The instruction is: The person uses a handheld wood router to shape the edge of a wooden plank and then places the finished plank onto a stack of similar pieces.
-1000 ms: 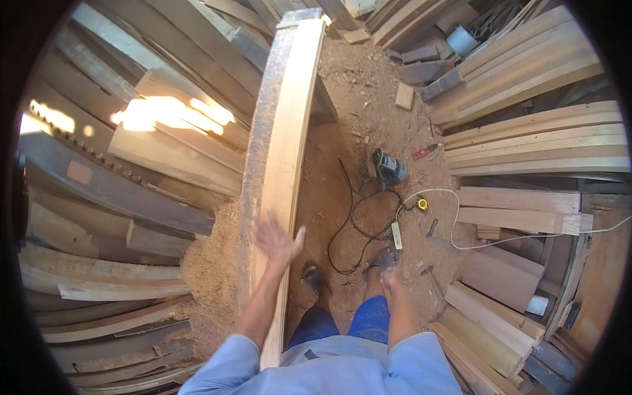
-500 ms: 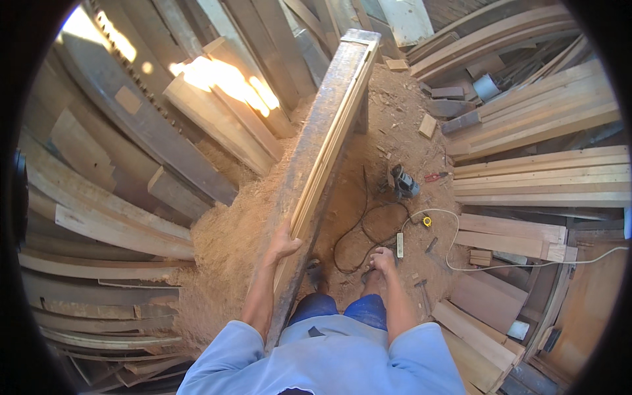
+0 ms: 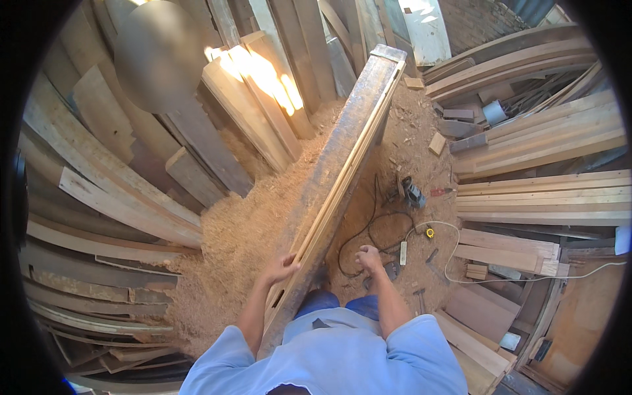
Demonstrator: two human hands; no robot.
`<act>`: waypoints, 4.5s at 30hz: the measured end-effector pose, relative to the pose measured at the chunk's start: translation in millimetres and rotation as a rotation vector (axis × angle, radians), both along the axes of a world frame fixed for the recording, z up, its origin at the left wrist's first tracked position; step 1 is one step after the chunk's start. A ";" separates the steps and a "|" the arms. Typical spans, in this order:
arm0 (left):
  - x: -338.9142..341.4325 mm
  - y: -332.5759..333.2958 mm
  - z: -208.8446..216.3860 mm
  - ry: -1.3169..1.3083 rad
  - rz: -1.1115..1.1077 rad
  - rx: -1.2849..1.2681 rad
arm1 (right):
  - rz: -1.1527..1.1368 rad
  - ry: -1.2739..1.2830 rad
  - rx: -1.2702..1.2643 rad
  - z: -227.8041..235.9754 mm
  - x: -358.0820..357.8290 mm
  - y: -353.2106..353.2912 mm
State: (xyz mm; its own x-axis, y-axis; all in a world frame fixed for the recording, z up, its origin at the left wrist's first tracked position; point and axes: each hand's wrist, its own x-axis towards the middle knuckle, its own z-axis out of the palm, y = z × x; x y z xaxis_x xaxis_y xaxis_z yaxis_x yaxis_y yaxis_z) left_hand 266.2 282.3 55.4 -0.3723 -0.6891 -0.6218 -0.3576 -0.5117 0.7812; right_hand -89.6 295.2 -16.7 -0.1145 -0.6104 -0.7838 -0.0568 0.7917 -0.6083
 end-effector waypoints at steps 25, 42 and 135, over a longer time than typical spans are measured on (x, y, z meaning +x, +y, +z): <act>-20.3 167.4 87.5 -0.228 -0.056 -0.111 | -0.560 -0.786 -0.242 72.7 90.1 -28.8; -177.3 126.0 147.5 0.379 0.168 -0.108 | -0.352 -0.878 -0.670 247.6 -48.5 -77.9; -310.7 245.6 141.5 0.808 -1.113 -0.583 | -0.960 0.559 -1.353 432.5 -77.9 409.0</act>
State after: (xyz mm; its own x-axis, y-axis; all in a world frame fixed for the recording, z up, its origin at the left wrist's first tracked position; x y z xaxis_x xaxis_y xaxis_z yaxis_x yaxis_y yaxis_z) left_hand -44.6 527.9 196.8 -0.9607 0.0998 0.2589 0.2729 0.1711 0.9467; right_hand -167.5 704.2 415.8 -0.8498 -0.3032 0.4311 -0.3278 -0.3364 -0.8828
